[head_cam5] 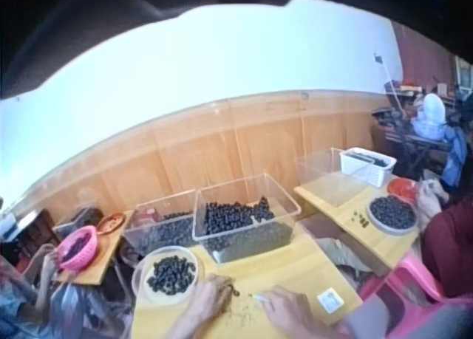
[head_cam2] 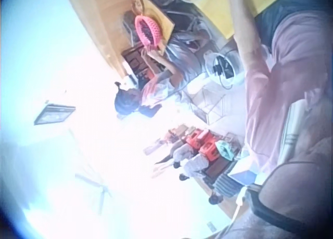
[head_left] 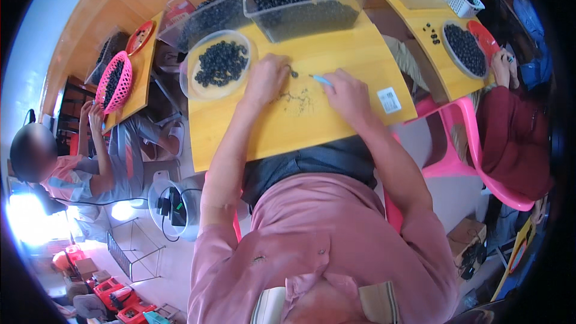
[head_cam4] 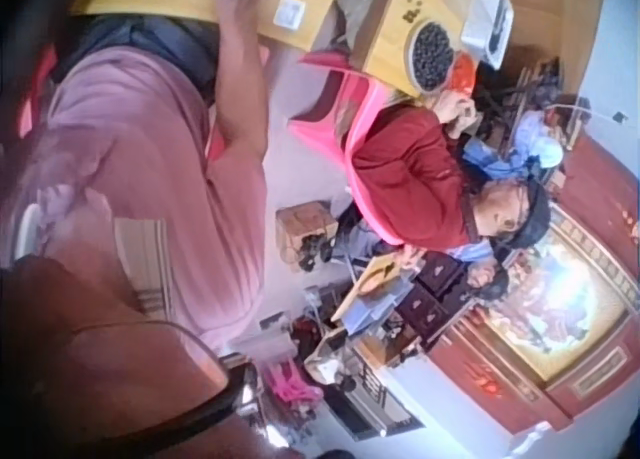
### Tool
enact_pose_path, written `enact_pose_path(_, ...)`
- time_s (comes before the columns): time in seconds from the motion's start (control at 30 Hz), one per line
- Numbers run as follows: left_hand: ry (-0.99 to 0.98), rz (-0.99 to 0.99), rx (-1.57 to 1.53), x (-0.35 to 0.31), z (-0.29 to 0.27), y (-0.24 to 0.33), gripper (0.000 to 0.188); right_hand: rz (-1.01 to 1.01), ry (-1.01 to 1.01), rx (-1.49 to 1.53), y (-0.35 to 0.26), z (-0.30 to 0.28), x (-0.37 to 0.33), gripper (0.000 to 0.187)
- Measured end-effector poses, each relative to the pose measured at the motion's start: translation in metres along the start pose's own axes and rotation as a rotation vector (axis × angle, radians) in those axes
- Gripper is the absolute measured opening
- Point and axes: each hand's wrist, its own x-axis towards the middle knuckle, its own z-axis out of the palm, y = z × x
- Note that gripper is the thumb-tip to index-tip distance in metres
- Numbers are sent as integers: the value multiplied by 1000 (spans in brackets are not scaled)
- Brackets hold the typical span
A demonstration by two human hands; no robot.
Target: Sorting small black objects on a wooden table into different plastic containers, occasionally using a small blue scraper to assist.
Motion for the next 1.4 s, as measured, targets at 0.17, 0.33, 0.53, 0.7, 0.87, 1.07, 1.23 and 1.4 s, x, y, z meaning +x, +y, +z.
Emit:
enact_pose_path(0.17,-21,105,3,-3,16,-12,19,7,-9,-8,-1,-1,-4,13)
enact_pose_path(0.33,77,28,-86,-15,9,0,17,14,-27,-8,-5,-5,-3,14)
enact_pose_path(0.53,97,-226,-346,-45,0,15,20,4,-40,0,-6,-4,-5,14)
enact_pose_path(0.7,195,-342,-738,-72,6,24,20,-60,-7,34,-12,-6,-2,15)
enact_pose_path(0.87,167,-485,-868,-79,17,24,24,-163,30,50,-21,0,-6,14)
enact_pose_path(1.07,202,-405,-793,-84,26,24,31,-303,40,-14,-22,10,-12,12)
enact_pose_path(1.23,165,-379,-813,-86,26,23,31,-342,35,-31,-27,11,-12,12)
enact_pose_path(1.4,155,-395,-832,-86,26,24,31,-356,12,-55,-27,11,-12,12)
